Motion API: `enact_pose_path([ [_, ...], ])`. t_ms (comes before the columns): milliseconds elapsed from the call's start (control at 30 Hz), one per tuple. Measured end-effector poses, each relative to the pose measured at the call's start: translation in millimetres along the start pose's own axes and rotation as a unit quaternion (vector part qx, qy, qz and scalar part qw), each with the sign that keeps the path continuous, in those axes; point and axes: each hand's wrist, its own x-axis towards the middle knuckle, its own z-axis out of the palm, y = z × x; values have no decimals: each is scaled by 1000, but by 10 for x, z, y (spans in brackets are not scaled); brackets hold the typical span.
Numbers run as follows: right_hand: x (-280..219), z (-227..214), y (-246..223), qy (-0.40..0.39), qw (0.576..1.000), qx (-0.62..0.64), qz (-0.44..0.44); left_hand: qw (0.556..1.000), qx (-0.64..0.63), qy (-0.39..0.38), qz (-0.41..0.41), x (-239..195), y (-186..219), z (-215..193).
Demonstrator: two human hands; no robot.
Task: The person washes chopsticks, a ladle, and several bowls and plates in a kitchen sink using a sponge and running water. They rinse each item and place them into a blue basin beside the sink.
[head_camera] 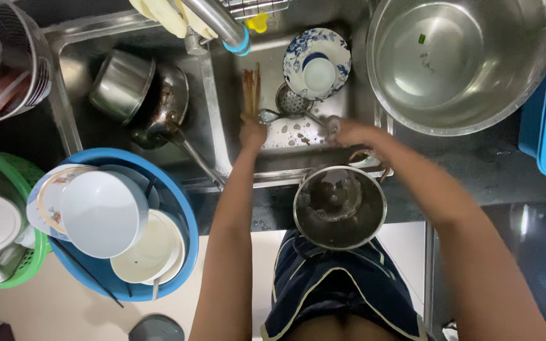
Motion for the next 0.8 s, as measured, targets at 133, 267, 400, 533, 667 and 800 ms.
enact_pose_path([
  [133, 9, 148, 66, -1, 998, 67, 12, 994, 44, 69, 68, -245, 210, -228],
  [267, -48, 76, -62, -1, 996, 87, 30, 961, 188, 150, 140, -511, 649, -338],
  [400, -136, 47, -107, 15, 996, 65, 56, 972, 202, -100, 59, -470, 967, -174],
  [533, -176, 22, -162, 43, 999, 31, 0, 963, 132, -229, -45, -349, 915, 168],
  [667, -321, -77, -333, 57, 997, 25, 37, 974, 156, -163, 19, -309, 737, 360],
  [800, -521, -276, -702, 112, 993, 15, 31, 948, 83, -294, -86, -259, 726, 34],
])
